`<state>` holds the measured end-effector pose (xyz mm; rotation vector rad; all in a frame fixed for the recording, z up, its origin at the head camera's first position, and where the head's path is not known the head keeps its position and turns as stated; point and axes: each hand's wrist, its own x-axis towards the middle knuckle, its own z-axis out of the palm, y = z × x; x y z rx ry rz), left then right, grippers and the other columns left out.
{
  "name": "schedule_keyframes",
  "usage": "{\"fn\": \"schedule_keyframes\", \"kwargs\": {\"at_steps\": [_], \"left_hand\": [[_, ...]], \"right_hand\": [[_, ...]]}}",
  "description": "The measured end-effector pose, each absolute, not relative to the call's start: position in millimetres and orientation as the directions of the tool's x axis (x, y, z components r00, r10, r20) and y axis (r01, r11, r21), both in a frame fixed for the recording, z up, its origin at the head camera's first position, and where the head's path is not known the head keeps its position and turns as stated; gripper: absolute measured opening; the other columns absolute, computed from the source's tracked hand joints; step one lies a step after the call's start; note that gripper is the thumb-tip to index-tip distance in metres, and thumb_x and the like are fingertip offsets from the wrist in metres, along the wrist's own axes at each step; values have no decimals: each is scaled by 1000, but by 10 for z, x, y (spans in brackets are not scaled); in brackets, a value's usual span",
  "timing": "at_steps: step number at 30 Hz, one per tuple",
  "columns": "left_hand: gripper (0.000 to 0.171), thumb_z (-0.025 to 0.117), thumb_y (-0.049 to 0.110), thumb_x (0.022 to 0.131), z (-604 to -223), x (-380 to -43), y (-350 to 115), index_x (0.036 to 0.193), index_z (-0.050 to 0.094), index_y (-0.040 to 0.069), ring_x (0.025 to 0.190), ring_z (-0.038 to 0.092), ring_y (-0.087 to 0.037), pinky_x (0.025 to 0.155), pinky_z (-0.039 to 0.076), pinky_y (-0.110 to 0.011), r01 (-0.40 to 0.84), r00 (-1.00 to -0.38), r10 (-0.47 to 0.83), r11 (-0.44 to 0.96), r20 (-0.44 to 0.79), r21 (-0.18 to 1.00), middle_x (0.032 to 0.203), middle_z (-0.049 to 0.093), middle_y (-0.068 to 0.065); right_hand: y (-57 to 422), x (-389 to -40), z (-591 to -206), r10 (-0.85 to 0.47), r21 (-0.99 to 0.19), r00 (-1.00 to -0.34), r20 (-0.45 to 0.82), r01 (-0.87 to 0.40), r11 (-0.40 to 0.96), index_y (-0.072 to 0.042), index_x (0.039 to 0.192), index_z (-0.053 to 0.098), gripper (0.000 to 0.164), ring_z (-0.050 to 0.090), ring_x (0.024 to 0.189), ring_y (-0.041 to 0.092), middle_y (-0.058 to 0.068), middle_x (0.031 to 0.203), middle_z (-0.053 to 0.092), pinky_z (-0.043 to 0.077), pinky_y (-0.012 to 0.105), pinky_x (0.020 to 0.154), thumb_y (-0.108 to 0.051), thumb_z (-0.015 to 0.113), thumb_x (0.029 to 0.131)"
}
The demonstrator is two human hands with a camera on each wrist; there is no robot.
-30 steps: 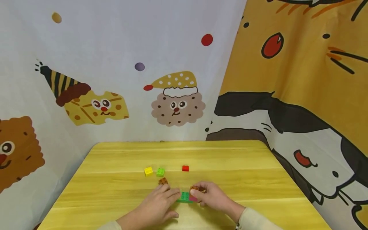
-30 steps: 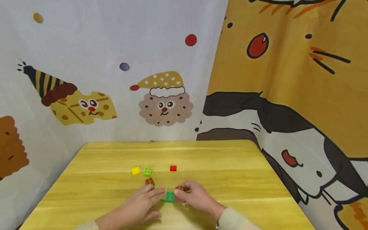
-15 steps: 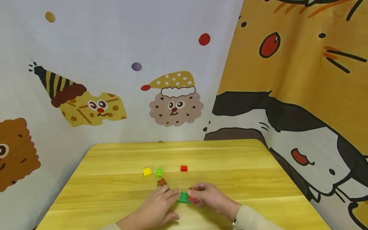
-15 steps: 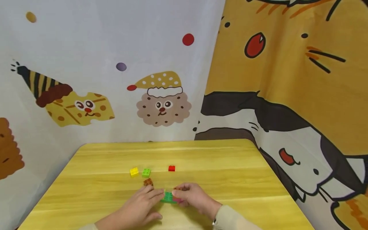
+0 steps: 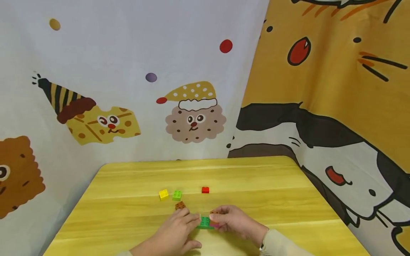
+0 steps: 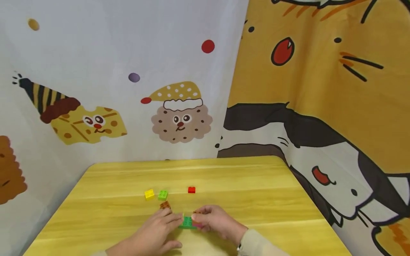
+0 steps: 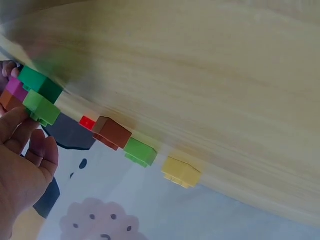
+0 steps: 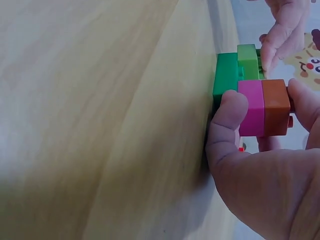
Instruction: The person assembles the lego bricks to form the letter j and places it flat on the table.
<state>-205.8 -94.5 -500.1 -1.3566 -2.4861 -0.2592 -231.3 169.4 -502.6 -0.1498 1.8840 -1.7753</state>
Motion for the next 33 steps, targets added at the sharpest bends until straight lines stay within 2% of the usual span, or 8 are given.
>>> {"fn": "schedule_keyframes", "kwargs": {"at_steps": [9, 12, 15, 18, 20, 23, 30, 33], "left_hand": [[65, 62, 59, 90, -5004, -2069, -944, 131, 64, 9, 105, 50, -12, 93, 49, -38, 845, -519, 785, 531, 339, 64, 134, 61, -3], [62, 64, 56, 90, -4990, -2109, -1003, 131, 63, 10, 109, 52, -14, 96, 48, -41, 806, -580, 733, 581, 355, 116, 131, 61, 1], [57, 68, 52, 89, -4993, -2187, -1087, 128, 63, 10, 113, 54, -17, 99, 47, -44, 708, -693, 622, 681, 365, 186, 125, 62, 1], [51, 73, 44, 88, -5011, -2296, -1162, 124, 64, 10, 113, 57, -24, 98, 49, -46, 599, -790, 506, 760, 347, 254, 121, 63, -3], [49, 75, 41, 87, -5025, -2375, -1188, 122, 65, 8, 113, 58, -29, 97, 49, -49, 548, -828, 459, 784, 321, 292, 120, 64, -7], [50, 76, 41, 87, -5057, -2481, -1189, 123, 66, 8, 113, 59, -33, 96, 49, -50, 500, -862, 427, 806, 274, 316, 119, 65, -11], [44, 81, 33, 83, -5117, -2624, -1151, 116, 69, 6, 101, 62, -27, 85, 54, -44, 451, -891, 399, 834, 217, 317, 109, 68, -10], [41, 80, 28, 85, -5066, -2643, -1113, 117, 69, 6, 101, 62, -26, 83, 56, -42, 432, -901, 380, 824, 207, 367, 110, 68, -9]], "right_hand": [[1778, -2323, -5086, -458, -955, -838, -296, 269, 126, 4, 125, 60, 49, 65, 83, 21, 13, 105, 67, 59, 36, 75, -33, 69, 94], [1811, -2334, -5109, -479, -960, -833, -278, 250, 124, 4, 128, 58, 51, 66, 87, 24, 14, 110, 66, 59, 38, 78, -34, 68, 96], [1868, -2336, -5136, -513, -965, -819, -257, 245, 91, 4, 134, 53, 52, 66, 95, 28, 16, 115, 62, 58, 39, 81, -29, 68, 96], [1922, -2335, -5156, -543, -966, -805, -240, 255, 49, 5, 138, 49, 54, 64, 102, 30, 19, 120, 59, 57, 40, 86, -20, 70, 94], [1943, -2334, -5161, -560, -966, -796, -229, 259, 27, 5, 139, 48, 55, 63, 105, 31, 20, 122, 58, 56, 41, 88, -17, 71, 94], [1952, -2331, -5156, -582, -962, -782, -222, 274, -1, 5, 140, 47, 55, 61, 111, 34, 21, 125, 57, 55, 42, 90, -14, 70, 94], [1925, -2327, -5153, -611, -952, -759, -223, 304, -31, 4, 138, 50, 49, 59, 119, 36, 21, 126, 56, 53, 42, 94, -10, 69, 94], [1917, -2336, -5161, -610, -955, -762, -218, 296, -28, 4, 136, 52, 47, 59, 118, 36, 20, 125, 58, 54, 41, 93, -10, 69, 94]]}}
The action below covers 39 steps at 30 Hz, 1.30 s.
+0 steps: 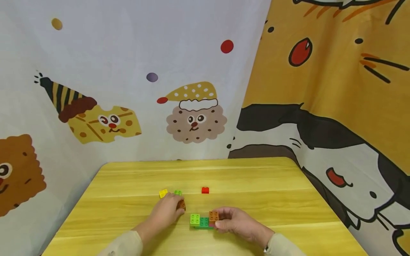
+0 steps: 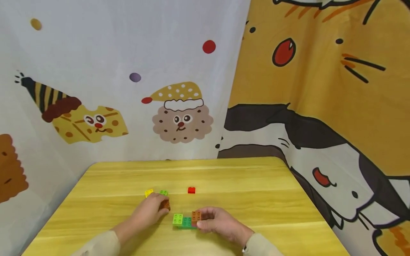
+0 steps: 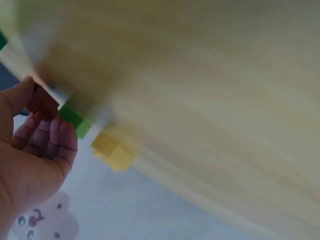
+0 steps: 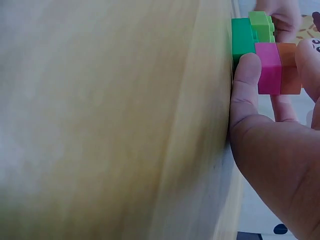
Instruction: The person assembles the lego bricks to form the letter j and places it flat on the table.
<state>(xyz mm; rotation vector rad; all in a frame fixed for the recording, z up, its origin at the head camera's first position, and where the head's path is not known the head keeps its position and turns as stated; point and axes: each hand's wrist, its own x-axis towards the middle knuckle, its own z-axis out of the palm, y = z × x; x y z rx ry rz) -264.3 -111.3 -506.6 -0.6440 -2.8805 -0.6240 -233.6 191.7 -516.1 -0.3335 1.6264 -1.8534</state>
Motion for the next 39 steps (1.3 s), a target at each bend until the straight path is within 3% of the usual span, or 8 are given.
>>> {"fn": "schedule_keyframes", "kwargs": {"at_steps": [4, 8, 15, 27, 39], "left_hand": [[41, 77, 27, 88, -4833, -2589, -979, 123, 68, 9, 100, 63, -24, 79, 56, -36, 451, -889, 412, 715, 199, 535, 115, 67, -5], [40, 75, 27, 89, -4582, -2459, -737, 126, 66, 12, 97, 62, -16, 79, 55, -28, 519, -826, 532, 589, 186, 620, 117, 66, 2], [38, 75, 29, 89, -4587, -2361, -430, 123, 67, 12, 101, 60, -8, 82, 53, -22, 632, -748, 634, 586, 199, 508, 118, 64, 5], [34, 77, 31, 89, -4621, -2363, -330, 118, 69, 15, 99, 60, -6, 83, 54, -23, 665, -725, 665, 610, 179, 430, 108, 66, 8], [26, 79, 27, 86, -4563, -2341, -238, 106, 74, 11, 86, 61, -5, 69, 51, -14, 712, -695, 687, 619, 212, 331, 94, 71, 6]], "right_hand": [[1911, -2344, -5179, -620, -956, -756, -210, 291, -31, 3, 135, 52, 45, 59, 119, 37, 20, 126, 58, 54, 42, 93, -11, 68, 95], [1915, -2356, -5191, -630, -961, -750, -200, 277, -25, 3, 134, 53, 41, 59, 119, 37, 19, 127, 59, 54, 42, 92, -10, 65, 97], [1904, -2368, -5207, -633, -969, -751, -186, 245, -6, 3, 132, 54, 42, 60, 114, 34, 19, 127, 58, 54, 44, 93, -12, 68, 95], [1901, -2334, -5156, -621, -977, -763, -179, 214, 18, 4, 132, 55, 45, 60, 108, 29, 18, 124, 60, 55, 41, 90, -12, 70, 93], [1892, -2336, -5170, -608, -975, -771, -192, 219, 31, 3, 127, 58, 40, 62, 106, 28, 17, 121, 61, 56, 38, 87, -10, 71, 92]]}}
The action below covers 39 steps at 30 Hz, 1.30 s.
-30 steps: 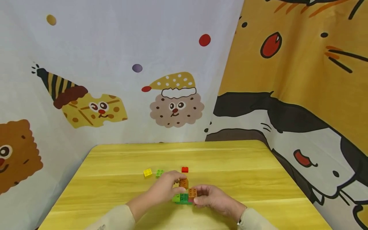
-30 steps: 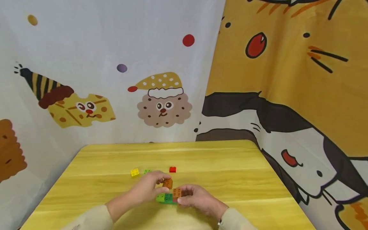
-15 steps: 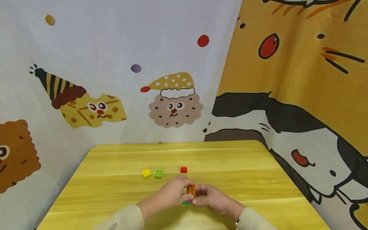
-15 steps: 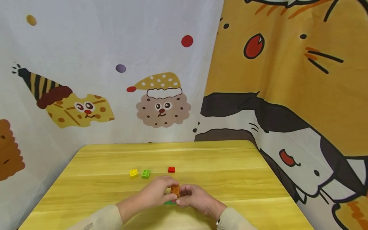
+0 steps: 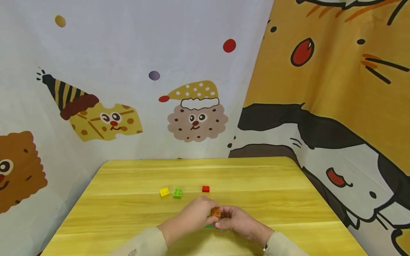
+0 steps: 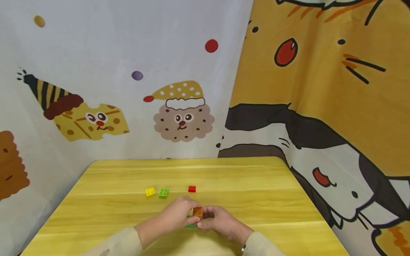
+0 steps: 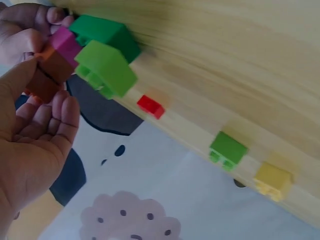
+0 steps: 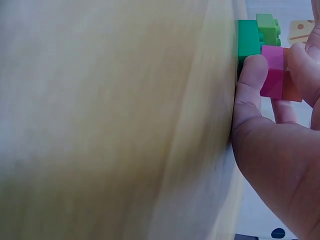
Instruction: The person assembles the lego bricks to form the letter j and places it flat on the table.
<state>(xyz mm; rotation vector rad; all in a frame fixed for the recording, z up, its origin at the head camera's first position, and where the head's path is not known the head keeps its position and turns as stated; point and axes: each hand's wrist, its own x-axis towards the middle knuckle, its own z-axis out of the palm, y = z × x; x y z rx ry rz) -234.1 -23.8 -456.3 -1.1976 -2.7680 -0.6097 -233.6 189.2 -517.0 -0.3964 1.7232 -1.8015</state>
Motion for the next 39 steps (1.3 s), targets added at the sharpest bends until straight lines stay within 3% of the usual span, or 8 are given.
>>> {"fn": "schedule_keyframes", "kwargs": {"at_steps": [16, 23, 36, 39], "left_hand": [[18, 81, 27, 84, -4476, -2284, -156, 96, 76, 14, 78, 59, -3, 62, 48, -16, 685, -722, 672, 658, 166, 313, 84, 69, 9], [21, 83, 23, 82, -4460, -2275, -188, 100, 77, 12, 76, 59, 0, 60, 47, -12, 655, -740, 657, 654, 146, 379, 89, 72, 6], [24, 83, 24, 82, -4556, -2311, -266, 102, 77, 13, 84, 63, -2, 70, 51, -14, 688, -717, 663, 622, 216, 374, 95, 73, 7], [35, 84, 29, 80, -4577, -2304, -299, 109, 75, 12, 91, 63, -6, 75, 53, -17, 676, -726, 660, 635, 193, 374, 102, 73, 5]], "right_hand": [[1861, -2327, -5183, -581, -986, -799, -153, 161, 38, 4, 117, 65, 33, 64, 95, 24, 16, 111, 66, 57, 32, 78, -6, 75, 87], [1838, -2305, -5197, -563, -989, -814, -145, 125, 75, 2, 117, 67, 33, 65, 95, 25, 17, 110, 68, 57, 31, 75, -10, 76, 87], [1827, -2310, -5197, -550, -986, -819, -164, 129, 103, -1, 117, 67, 33, 63, 96, 25, 16, 110, 67, 56, 33, 75, -13, 76, 88], [1838, -2309, -5200, -551, -986, -818, -164, 130, 100, 0, 118, 67, 33, 63, 95, 25, 15, 110, 67, 56, 33, 75, -12, 76, 88]]}}
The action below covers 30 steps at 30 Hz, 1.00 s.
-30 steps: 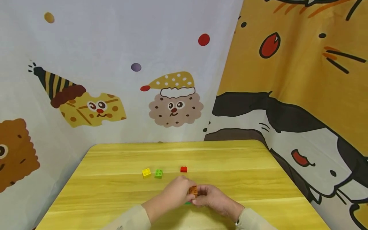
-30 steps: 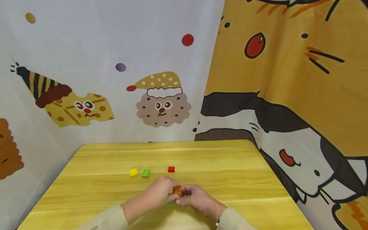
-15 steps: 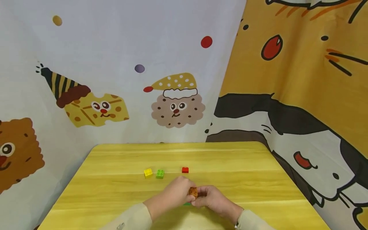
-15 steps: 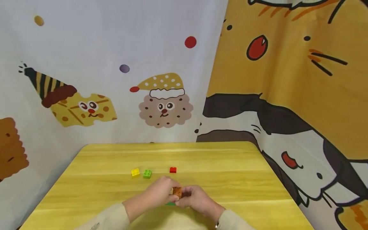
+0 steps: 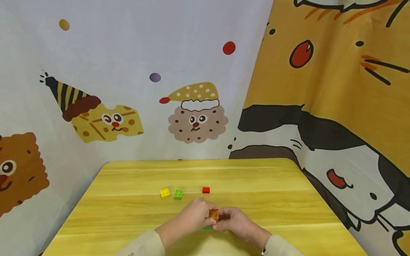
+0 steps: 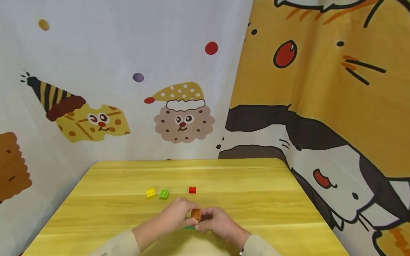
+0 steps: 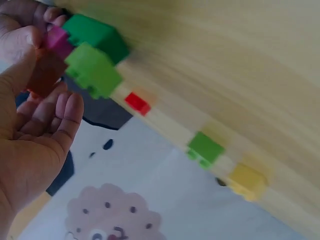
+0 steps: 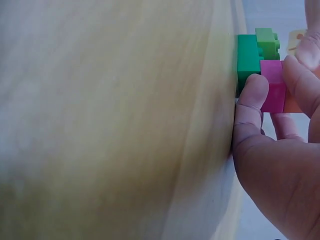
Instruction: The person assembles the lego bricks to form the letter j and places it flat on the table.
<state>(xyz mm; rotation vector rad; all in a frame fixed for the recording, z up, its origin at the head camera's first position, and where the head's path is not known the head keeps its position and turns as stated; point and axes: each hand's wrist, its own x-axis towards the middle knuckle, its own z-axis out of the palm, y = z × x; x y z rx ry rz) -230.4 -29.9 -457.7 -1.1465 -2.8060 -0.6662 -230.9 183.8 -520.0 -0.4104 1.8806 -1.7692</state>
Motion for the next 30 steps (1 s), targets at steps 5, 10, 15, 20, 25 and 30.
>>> {"fn": "schedule_keyframes", "kwargs": {"at_steps": [5, 10, 15, 20, 25, 30], "left_hand": [[66, 84, 40, 73, -4632, -2265, -524, 129, 64, 12, 112, 60, -19, 92, 53, -31, 616, -773, 622, 685, 129, 389, 123, 66, -2], [53, 83, 40, 77, -4719, -2173, -807, 119, 70, 10, 106, 60, -17, 91, 54, -33, 656, -754, 629, 702, 189, 277, 114, 67, -1], [43, 77, 38, 86, -4824, -2107, -927, 117, 70, 9, 103, 61, -12, 88, 54, -27, 719, -692, 674, 678, 260, 154, 111, 67, 1], [39, 77, 34, 87, -4884, -2106, -920, 117, 71, 10, 100, 61, -11, 85, 55, -24, 723, -684, 675, 677, 279, 134, 109, 67, 1], [35, 79, 29, 85, -4904, -2116, -914, 114, 73, 11, 97, 62, -10, 82, 55, -22, 718, -690, 667, 681, 281, 145, 106, 67, 1], [36, 79, 27, 84, -4916, -2118, -914, 116, 73, 12, 100, 63, -11, 84, 55, -24, 717, -691, 667, 680, 278, 153, 109, 68, 1]], "right_hand": [[1833, -2313, -5190, -552, -983, -814, -183, 149, 105, -1, 119, 65, 34, 62, 98, 27, 16, 112, 66, 56, 36, 79, -14, 75, 89], [1823, -2318, -5133, -562, -981, -804, -195, 156, 117, 2, 125, 60, 42, 63, 100, 29, 17, 116, 64, 57, 37, 81, -18, 74, 91], [1814, -2314, -5049, -550, -973, -803, -228, 175, 147, 7, 133, 51, 56, 65, 97, 30, 18, 111, 65, 57, 38, 82, -38, 58, 101], [1755, -2310, -5029, -516, -963, -814, -267, 237, 126, 4, 124, 58, 56, 67, 88, 23, 16, 102, 69, 58, 37, 79, -46, 56, 100], [1726, -2299, -5015, -496, -959, -821, -284, 242, 148, 6, 122, 59, 57, 66, 82, 20, 15, 98, 68, 58, 38, 77, -46, 60, 98], [1803, -2379, -4901, -463, -958, -844, -270, 189, 214, 8, 131, 54, 67, 65, 93, 29, 17, 111, 64, 57, 42, 81, -51, 54, 99]]}}
